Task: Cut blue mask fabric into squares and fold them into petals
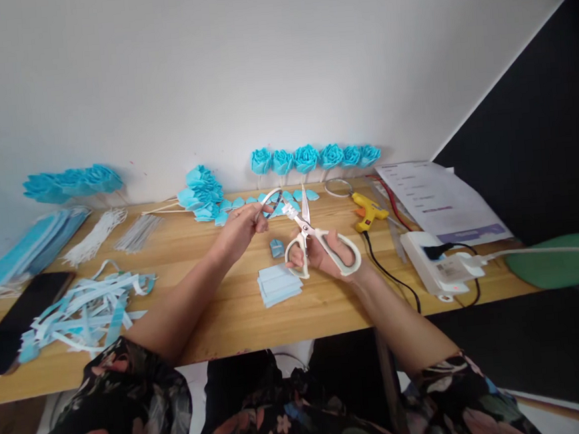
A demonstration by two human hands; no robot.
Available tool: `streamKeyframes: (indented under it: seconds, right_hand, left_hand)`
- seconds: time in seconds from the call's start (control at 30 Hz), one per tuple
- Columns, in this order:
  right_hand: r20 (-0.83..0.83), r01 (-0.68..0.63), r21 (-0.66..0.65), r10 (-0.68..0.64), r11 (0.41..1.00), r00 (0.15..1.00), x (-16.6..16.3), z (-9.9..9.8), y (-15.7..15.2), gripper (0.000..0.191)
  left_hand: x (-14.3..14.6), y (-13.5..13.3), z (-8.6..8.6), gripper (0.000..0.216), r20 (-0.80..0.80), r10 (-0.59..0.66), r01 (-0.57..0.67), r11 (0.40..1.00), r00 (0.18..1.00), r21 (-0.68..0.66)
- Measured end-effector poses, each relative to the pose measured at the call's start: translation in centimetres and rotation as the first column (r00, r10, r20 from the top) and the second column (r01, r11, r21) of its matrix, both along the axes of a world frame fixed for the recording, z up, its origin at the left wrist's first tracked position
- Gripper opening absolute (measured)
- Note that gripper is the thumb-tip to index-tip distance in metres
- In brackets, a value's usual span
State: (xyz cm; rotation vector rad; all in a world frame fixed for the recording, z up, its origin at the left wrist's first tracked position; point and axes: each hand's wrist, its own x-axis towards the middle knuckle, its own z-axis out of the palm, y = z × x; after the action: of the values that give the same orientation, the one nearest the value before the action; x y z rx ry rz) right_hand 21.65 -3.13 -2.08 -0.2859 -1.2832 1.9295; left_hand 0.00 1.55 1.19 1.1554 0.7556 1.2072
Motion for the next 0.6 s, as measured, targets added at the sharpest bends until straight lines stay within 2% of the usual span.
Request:
streamKeyframes:
  seconds: [0.37,0.6]
  right_hand:
    - [0.064,-0.126,0.023,0.124,0.992,0.990,0.34,-0.26,0.08,0.066]
    - [0.068,-0.144,0.003,0.143,0.990,0.987,0.22,-0.03,-0.03,0.067]
  left_hand:
    - [0.16,-0.32,0.39,0.040,-0.018,-0.046,0.045,0.999,0.999,-0.011]
    - [0.31,-0.57,0.66,0.045,-0.015,-0.072,0.071,0.997,0.997,-0.038]
